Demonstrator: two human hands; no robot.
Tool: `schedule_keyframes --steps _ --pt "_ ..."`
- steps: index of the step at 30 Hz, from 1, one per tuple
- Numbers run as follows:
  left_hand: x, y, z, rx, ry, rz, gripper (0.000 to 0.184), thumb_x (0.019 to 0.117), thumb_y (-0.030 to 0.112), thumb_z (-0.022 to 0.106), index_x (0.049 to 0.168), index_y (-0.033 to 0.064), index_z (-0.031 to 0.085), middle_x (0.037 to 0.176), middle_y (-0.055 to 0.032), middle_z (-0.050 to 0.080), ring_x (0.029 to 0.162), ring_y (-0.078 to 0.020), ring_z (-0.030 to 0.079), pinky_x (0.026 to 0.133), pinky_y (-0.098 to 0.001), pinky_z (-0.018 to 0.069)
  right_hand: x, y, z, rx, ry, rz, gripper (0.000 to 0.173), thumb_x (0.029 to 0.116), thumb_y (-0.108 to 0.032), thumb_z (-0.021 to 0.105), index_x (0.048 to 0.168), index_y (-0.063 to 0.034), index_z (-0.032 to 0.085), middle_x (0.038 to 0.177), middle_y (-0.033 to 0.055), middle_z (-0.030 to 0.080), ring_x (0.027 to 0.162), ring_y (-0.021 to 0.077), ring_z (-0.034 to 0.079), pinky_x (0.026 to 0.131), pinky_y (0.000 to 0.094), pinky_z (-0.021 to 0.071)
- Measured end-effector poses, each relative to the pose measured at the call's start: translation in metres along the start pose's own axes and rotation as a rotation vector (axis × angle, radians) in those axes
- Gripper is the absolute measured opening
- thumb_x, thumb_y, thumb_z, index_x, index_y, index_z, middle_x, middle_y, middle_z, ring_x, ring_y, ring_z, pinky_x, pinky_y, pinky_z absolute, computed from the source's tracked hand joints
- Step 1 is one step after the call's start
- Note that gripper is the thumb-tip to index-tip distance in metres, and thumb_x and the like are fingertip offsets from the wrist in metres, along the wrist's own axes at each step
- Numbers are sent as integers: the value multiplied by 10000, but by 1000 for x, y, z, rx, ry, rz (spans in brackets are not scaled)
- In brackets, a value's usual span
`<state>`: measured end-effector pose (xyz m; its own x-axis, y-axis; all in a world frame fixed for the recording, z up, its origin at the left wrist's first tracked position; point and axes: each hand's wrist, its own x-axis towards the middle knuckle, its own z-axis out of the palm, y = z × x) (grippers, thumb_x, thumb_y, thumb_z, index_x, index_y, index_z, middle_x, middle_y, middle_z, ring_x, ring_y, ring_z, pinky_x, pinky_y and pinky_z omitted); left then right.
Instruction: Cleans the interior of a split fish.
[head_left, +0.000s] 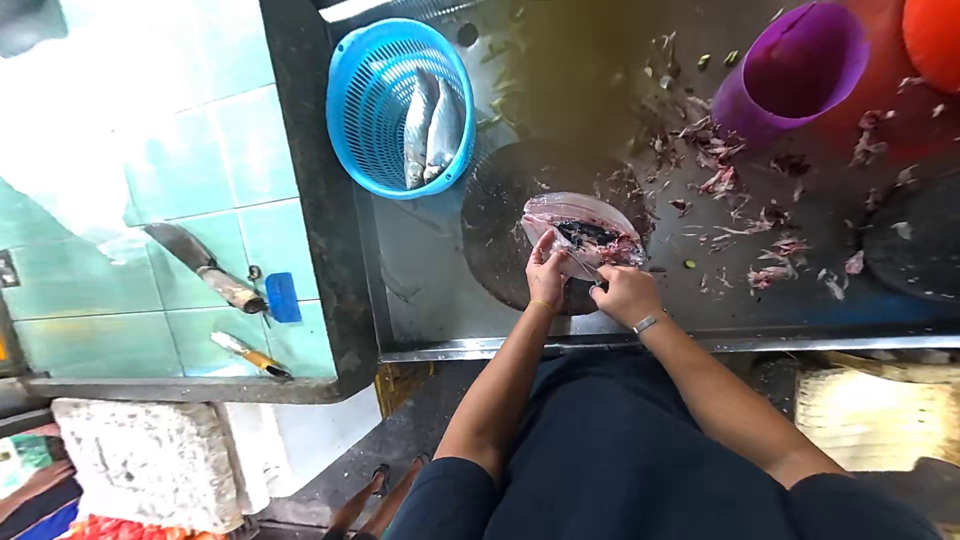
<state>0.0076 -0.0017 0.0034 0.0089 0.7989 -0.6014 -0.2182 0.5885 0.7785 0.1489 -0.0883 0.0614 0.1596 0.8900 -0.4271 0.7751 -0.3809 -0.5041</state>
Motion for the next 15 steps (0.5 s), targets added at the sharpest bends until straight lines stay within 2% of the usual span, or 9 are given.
schedule_keyframes --steps 2,4,6,8,10,12,14,15 --pt "5 3 0 1 20 10 502 951 -30 630 1433 94 570 1394 -142 607 1051 -270 679 809 -458 605 -1 3 -9 -13 37 -12 182 900 -253 650 929 -93 730 877 154 733 828 381 715 675 637 524" --pt "4 4 1 -1 35 -2 492 954 -27 628 1428 90 568 1399 -141 601 1072 -276 675 834 -468 604 -4 0 -17 -12 5 40 238 893 -306 669 977 -96 745 918 157 740 866 387 715 714 640 527" --pt "6 3 3 4 40 -3 481 965 -17 619 1430 93 570 1412 -138 595 1088 -281 672 840 -473 604 5 -8 -11 6 -28 50 292 889 -363 691 976 -88 729 924 182 726 881 408 706 701 653 525" --pt "3 3 2 29 54 -7 466 967 1 620 1421 104 586 1414 -131 602 1097 -286 671 834 -482 601 6 -9 -6 3 -6 -4 208 900 -285 665 930 -86 718 875 183 713 840 405 706 647 647 524" --pt "7 9 3 42 48 10 480 963 7 627 1430 104 572 1418 -135 592 1103 -287 666 836 -487 601 6 -9 -19 -16 26 -16 173 903 -236 649 907 -79 722 858 178 719 837 403 710 669 649 522" --pt "8 9 3 20 58 -3 499 965 6 634 1447 116 566 1431 -131 587 1109 -291 667 837 -493 602 9 -13 -23 -31 -34 25 215 912 -276 642 947 -86 737 889 174 730 872 403 713 699 648 522" --pt "8 9 3 57 49 -10 489 974 21 640 1449 111 563 1428 -136 587 1109 -296 668 840 -503 601 23 -17 -24 -34 -157 72 293 926 -324 611 1053 -94 741 1002 184 740 987 411 706 786 665 526" --pt "8 12 0 161 27 15 453 987 63 651 1432 93 571 1405 -145 604 1106 -287 674 849 -487 605 24 -16 -31 -29 -111 53 293 923 -321 612 1047 -89 742 995 186 742 976 412 711 779 671 529"
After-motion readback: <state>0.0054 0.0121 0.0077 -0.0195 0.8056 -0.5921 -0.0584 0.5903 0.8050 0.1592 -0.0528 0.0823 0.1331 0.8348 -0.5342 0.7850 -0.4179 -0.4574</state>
